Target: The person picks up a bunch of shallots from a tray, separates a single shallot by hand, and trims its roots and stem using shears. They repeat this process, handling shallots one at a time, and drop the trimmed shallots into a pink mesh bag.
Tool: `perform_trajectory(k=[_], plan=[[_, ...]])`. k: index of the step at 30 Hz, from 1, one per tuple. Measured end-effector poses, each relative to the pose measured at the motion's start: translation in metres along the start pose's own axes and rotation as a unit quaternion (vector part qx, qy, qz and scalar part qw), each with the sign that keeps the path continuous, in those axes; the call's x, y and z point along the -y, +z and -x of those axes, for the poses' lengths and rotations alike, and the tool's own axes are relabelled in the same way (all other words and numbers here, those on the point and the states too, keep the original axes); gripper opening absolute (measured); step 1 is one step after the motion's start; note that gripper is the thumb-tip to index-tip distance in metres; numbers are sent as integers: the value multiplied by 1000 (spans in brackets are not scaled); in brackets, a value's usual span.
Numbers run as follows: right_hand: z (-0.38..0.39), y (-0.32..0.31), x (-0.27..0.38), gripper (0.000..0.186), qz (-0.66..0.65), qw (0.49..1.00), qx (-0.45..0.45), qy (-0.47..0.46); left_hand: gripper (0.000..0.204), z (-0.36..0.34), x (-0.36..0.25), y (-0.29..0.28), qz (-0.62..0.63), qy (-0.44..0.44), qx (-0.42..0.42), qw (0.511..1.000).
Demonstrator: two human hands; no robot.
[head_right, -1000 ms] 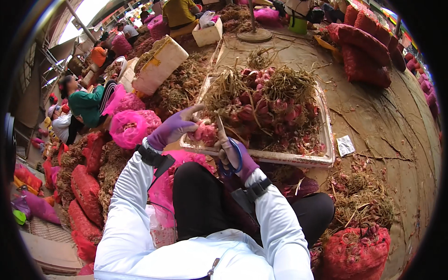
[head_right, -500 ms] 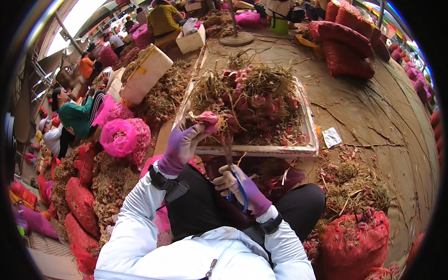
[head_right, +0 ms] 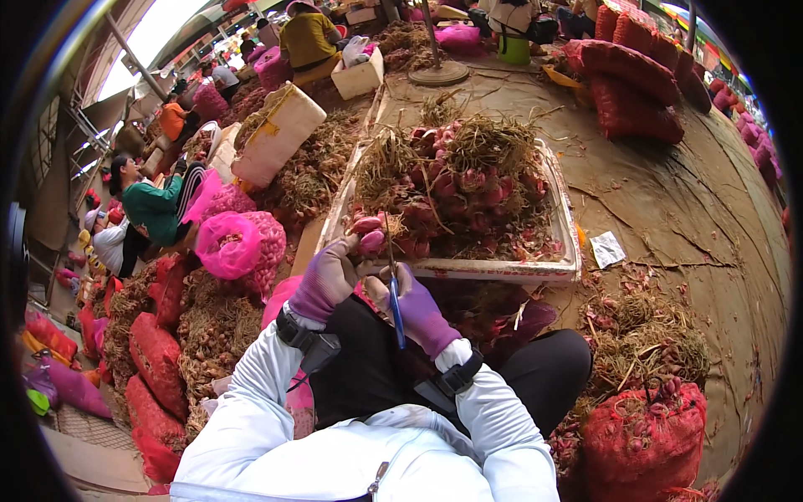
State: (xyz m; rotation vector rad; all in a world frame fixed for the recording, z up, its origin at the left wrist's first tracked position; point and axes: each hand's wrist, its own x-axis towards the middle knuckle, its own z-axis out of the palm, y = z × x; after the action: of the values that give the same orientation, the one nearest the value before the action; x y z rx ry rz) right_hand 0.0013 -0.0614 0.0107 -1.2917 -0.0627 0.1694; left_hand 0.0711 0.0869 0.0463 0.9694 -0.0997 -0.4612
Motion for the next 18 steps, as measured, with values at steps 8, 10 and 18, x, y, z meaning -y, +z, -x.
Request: perform_trajectory(k=[8, 10, 18], plan=[[2, -64, 15, 38, -36, 990, -100, 87, 28, -46, 6, 9, 45, -102, -64, 992], [6, -71, 28, 34, -32, 981, -185, 49, 27, -54, 10, 12, 56, -118, -21, 991], [22, -89, 24, 40, 23, 963, -244, -113, 17, -38, 50, 68, -328, 77, 100, 936]])
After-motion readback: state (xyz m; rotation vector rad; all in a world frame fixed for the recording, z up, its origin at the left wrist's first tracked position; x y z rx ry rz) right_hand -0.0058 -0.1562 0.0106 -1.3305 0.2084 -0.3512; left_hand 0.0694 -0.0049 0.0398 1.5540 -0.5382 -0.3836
